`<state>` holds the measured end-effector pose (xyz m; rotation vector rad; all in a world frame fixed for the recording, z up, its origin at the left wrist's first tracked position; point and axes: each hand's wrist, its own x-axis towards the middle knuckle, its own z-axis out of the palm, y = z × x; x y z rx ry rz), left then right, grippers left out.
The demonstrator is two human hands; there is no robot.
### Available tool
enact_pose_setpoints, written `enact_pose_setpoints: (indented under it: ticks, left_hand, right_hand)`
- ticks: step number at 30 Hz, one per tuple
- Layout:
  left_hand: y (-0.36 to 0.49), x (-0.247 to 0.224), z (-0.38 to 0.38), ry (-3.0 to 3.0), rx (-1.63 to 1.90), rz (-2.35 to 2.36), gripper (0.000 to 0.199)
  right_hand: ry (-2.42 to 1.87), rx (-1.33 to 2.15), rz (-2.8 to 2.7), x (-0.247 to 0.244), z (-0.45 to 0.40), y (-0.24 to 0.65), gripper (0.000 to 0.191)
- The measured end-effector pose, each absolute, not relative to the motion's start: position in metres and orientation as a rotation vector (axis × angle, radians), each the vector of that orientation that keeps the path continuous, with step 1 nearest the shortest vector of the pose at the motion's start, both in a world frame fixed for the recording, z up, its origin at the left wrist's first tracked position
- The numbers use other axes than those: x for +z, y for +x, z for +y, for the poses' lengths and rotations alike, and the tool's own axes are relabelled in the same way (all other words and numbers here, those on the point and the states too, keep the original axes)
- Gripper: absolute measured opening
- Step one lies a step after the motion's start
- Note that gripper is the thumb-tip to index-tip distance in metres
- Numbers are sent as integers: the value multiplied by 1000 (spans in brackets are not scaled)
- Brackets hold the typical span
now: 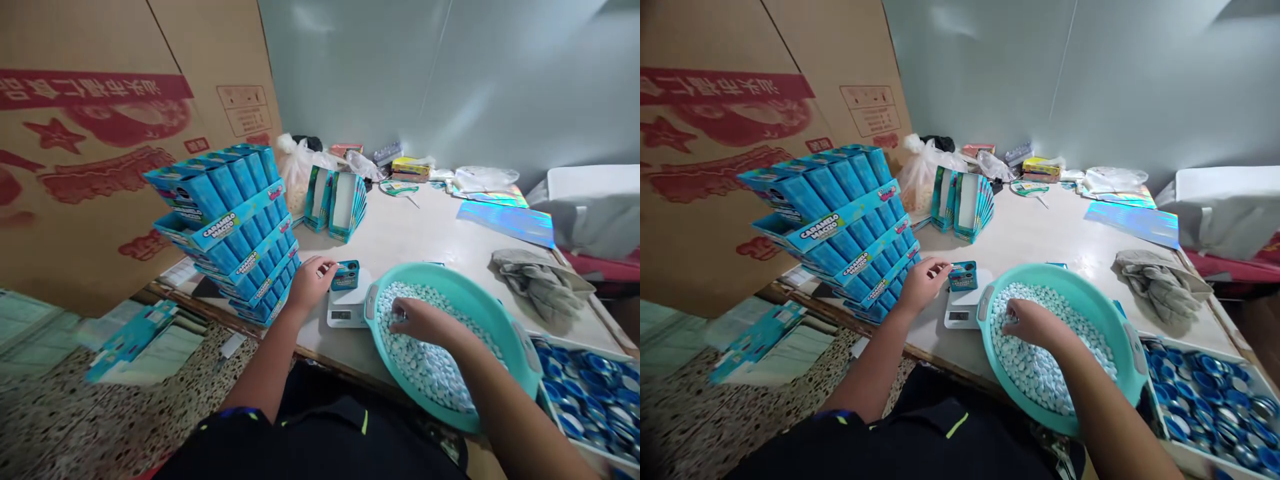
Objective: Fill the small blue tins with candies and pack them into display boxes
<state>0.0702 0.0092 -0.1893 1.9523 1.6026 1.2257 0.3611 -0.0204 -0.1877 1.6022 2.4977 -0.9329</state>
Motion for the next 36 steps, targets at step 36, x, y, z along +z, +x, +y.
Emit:
enact_pose_setpoints:
  ticks: [36]
  left_hand:
    - [39, -208, 21, 1890, 1498, 1796, 33]
  right_hand:
    - [1760, -879, 2573, -189, -4, 381, 20]
